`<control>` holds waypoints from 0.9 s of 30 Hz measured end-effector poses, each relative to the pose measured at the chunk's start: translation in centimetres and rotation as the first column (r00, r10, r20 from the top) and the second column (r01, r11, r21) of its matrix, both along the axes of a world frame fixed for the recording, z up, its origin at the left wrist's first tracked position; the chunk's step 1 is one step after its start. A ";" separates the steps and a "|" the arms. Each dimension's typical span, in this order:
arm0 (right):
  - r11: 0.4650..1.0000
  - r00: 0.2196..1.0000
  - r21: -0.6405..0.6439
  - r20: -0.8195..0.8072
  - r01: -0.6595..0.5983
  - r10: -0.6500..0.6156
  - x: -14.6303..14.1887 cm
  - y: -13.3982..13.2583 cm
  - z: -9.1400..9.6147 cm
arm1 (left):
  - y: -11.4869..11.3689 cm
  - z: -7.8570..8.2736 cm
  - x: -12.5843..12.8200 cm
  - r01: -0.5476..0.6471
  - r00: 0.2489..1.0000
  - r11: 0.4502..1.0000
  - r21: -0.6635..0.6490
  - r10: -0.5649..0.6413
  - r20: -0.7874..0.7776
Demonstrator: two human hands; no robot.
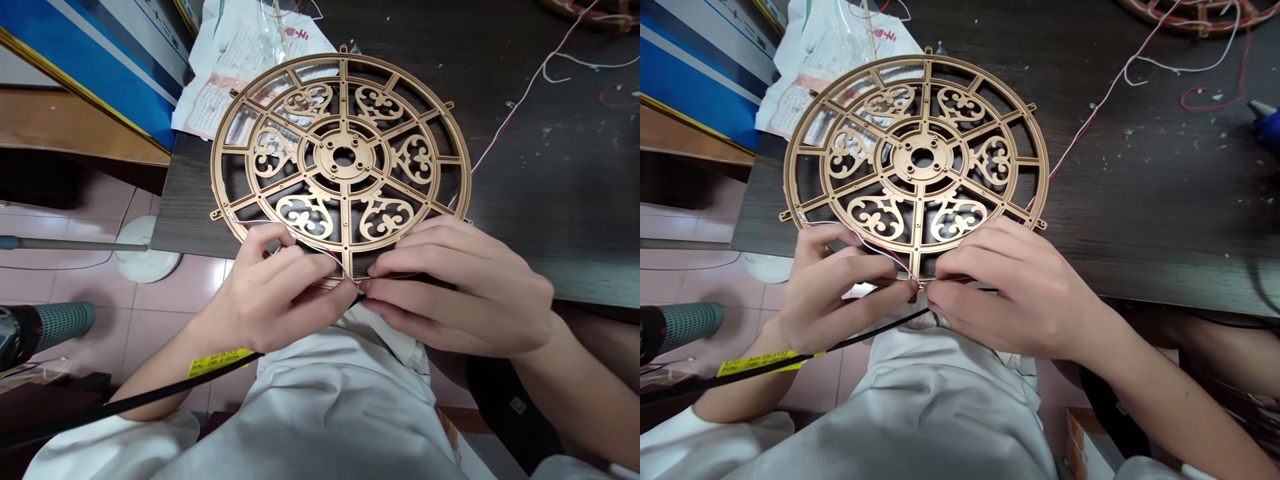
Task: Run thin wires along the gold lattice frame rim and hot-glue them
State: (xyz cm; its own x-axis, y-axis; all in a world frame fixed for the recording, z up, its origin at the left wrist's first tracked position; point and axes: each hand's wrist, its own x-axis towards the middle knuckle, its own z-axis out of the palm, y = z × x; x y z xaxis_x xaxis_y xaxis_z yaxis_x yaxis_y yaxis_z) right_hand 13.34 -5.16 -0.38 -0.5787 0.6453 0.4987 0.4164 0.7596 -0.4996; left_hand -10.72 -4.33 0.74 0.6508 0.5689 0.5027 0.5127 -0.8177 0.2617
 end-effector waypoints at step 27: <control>0.957 0.938 -0.101 -0.196 0.272 -0.287 2.1 -2.5 1.3 | 0.4 -1.5 -0.2 0.056 0.998 0.985 0.164 -0.060 0.019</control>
